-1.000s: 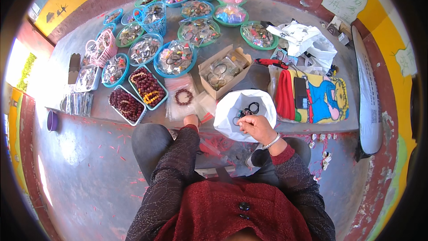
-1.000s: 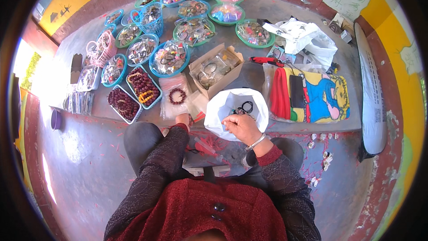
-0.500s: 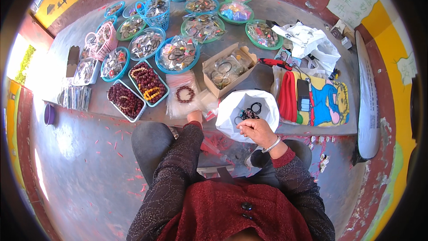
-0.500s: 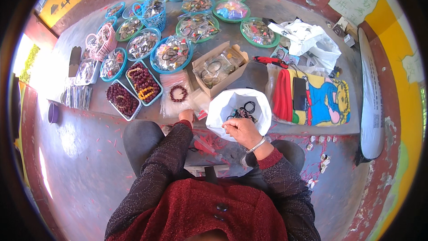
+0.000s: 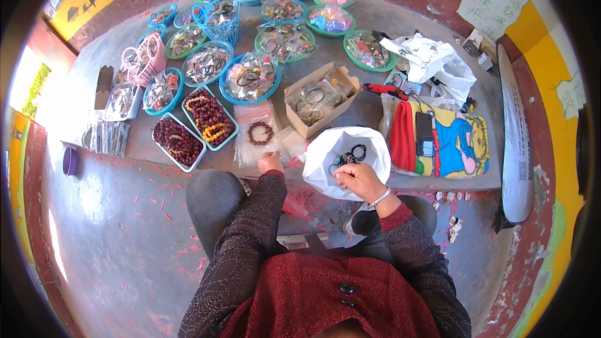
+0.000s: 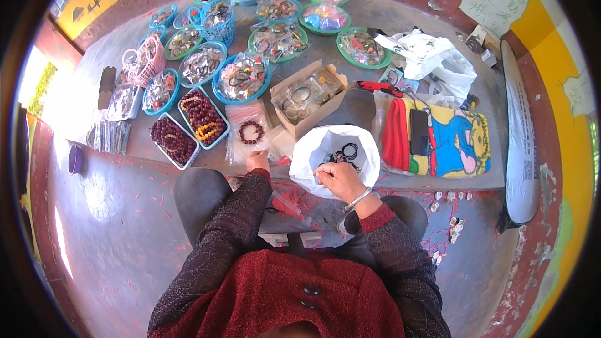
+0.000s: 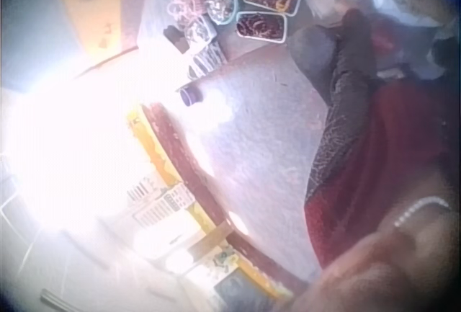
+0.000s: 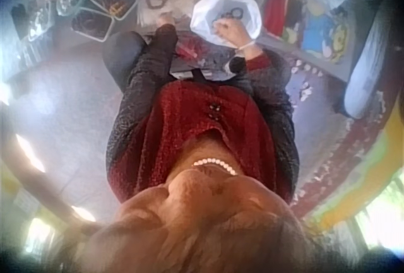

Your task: The person sits cross-legged on the floor and sorts small beads and jewelry items from a white plastic bag into a small white bowl. They handle the items by hand, picking them out of the bag and placing them into the bowl.

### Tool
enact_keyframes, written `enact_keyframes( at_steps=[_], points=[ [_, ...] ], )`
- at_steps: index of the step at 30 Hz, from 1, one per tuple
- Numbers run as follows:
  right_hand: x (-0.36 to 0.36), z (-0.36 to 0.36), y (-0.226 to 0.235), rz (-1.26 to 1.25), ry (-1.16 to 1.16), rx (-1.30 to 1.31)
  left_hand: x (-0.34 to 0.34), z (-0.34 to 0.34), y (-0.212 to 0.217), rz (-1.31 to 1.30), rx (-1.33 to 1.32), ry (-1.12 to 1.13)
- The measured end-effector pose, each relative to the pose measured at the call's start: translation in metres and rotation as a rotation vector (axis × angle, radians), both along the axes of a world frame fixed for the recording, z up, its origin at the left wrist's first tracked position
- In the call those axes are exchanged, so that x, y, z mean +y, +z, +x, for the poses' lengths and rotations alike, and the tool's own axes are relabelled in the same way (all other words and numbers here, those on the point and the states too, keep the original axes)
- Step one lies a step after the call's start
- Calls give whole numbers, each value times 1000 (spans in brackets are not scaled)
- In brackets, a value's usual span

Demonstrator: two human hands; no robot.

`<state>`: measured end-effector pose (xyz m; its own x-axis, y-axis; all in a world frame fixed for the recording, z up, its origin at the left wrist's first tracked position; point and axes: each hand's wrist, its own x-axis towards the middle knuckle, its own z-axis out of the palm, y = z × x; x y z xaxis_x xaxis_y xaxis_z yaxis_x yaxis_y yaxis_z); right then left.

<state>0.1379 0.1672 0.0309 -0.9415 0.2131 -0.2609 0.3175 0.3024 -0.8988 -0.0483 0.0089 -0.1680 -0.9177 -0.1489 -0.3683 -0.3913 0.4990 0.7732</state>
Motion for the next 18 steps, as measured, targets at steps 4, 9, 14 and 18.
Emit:
enact_keyframes(
  at_steps=[4,9,14,18],
  points=[
    [6,2,-13,16,-13,34,1,5,25,17,136,72],
    [8,1,-19,89,-26,45,12,7,58,695,-47,157],
    [10,4,-10,164,-107,124,4,28,109,1157,-303,-231],
    [-6,6,21,309,-104,362,-5,64,199,1231,-594,-203]
  ],
)
